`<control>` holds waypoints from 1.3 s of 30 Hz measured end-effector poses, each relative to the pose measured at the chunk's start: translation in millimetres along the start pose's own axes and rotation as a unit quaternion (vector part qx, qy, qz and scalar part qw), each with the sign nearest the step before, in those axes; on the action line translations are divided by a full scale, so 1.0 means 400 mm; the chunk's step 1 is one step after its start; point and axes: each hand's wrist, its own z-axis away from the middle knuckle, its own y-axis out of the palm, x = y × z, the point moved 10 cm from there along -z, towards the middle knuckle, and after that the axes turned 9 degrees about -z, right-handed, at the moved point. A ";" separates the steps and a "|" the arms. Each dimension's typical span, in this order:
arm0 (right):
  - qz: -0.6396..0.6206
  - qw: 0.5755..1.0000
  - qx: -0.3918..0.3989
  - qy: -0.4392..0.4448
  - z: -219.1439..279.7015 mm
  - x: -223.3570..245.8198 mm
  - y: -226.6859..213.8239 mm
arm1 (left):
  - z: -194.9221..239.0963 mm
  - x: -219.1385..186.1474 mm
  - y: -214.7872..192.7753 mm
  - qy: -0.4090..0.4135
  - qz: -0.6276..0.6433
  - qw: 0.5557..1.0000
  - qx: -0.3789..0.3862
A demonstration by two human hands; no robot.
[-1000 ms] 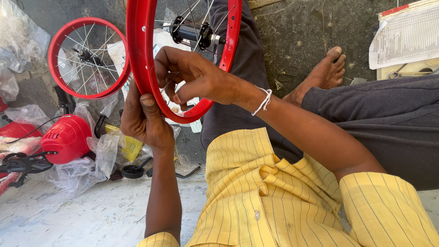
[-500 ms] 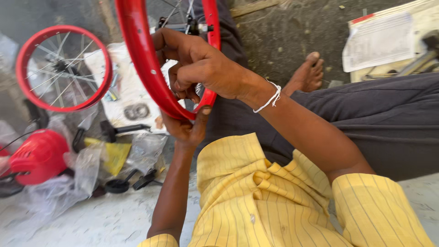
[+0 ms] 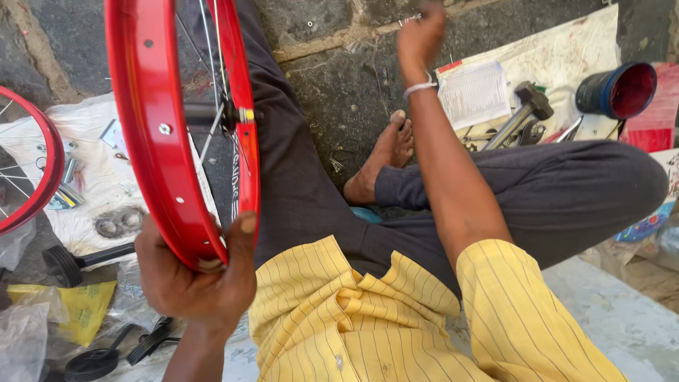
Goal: The person sits on the floor and assembles a red bicycle wheel by inserting metal spokes into the rim and hub. They handle the spokes one by one, threading them through the rim holes and securing them into the hub flange.
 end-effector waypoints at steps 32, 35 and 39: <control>-0.055 0.733 0.455 -0.502 0.658 1.196 -0.374 | -0.063 -0.081 0.110 0.023 0.260 0.960 0.096; -0.031 0.741 0.427 -0.518 0.684 1.198 -0.381 | -0.066 -0.087 0.097 0.028 0.273 0.958 0.088; -0.197 0.791 0.408 -0.411 0.604 1.118 -0.398 | -0.047 -0.064 0.045 0.056 0.298 0.950 0.070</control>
